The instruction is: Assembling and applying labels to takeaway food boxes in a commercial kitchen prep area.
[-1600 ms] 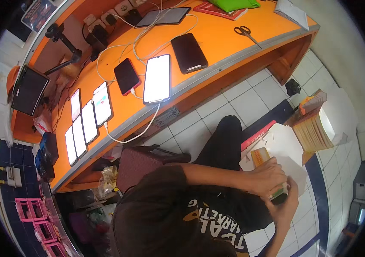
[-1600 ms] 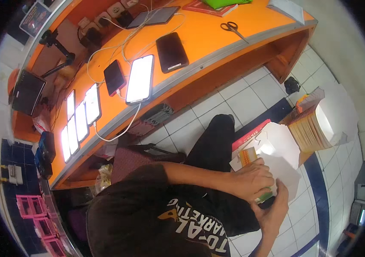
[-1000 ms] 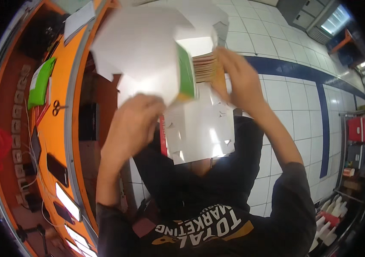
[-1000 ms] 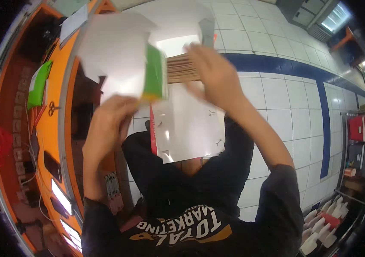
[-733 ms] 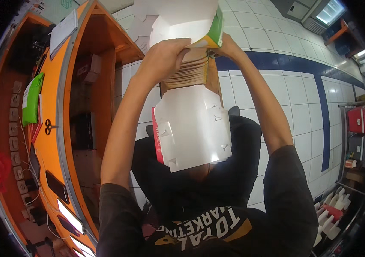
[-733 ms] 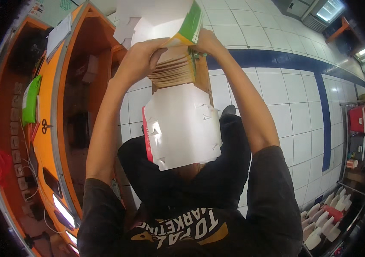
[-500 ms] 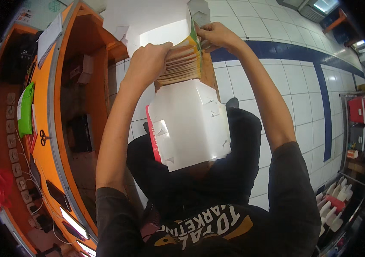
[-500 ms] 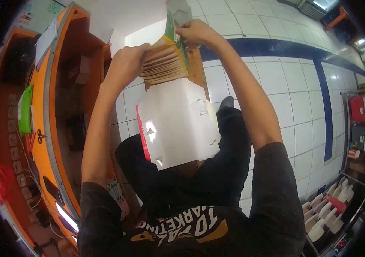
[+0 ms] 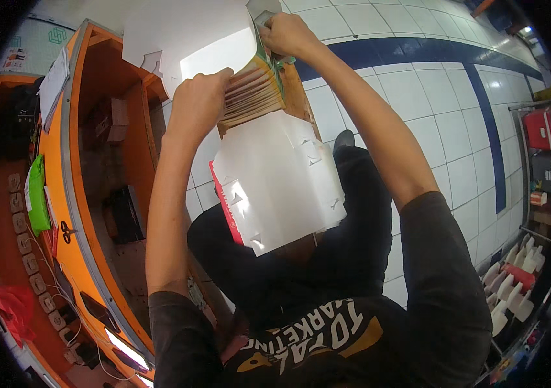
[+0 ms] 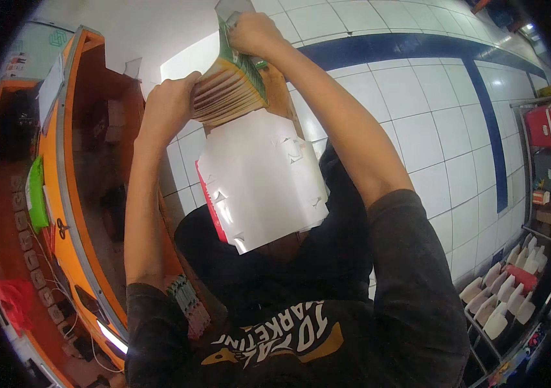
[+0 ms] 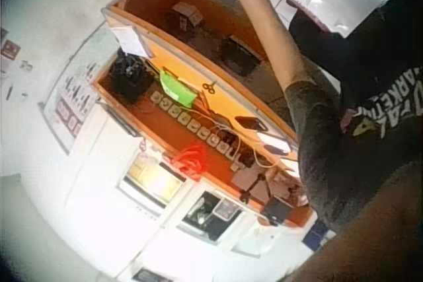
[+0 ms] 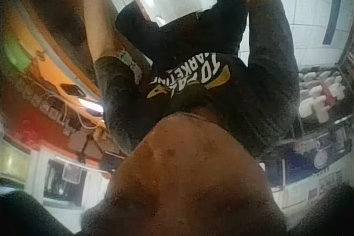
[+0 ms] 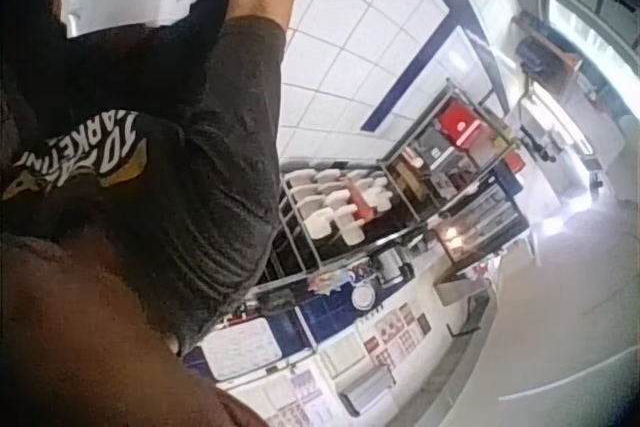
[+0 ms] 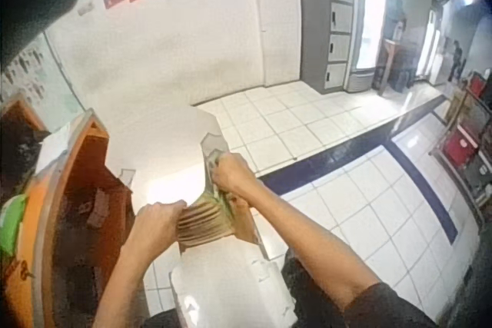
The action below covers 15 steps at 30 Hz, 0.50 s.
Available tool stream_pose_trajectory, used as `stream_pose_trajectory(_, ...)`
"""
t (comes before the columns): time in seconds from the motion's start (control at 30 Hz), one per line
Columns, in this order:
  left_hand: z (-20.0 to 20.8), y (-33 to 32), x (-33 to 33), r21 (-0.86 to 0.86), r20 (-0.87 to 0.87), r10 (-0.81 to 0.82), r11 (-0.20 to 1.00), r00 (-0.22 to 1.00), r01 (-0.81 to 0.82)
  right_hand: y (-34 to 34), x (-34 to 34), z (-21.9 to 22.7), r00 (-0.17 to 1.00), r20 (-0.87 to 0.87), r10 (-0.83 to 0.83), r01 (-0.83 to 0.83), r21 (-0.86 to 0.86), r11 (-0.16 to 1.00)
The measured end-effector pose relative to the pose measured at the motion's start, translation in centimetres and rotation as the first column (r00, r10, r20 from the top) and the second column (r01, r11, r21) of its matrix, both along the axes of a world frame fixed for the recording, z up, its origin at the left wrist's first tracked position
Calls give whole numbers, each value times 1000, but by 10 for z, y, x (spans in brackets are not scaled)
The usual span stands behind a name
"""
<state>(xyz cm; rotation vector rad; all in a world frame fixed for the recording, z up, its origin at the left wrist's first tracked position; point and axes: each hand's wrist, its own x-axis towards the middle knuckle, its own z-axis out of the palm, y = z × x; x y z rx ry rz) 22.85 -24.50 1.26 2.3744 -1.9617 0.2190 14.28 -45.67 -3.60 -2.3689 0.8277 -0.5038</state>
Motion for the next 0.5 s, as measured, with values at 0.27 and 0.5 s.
stream_pose_trajectory(0.27,2,9,18,-121,-140,-52,992,989,36,1,1,13,999,9,37,-38,390,920)
stream_pose_trajectory(0.5,-18,15,31,-131,-101,-16,991,995,2,11,-1,6,999,51,18,-27,182,983)
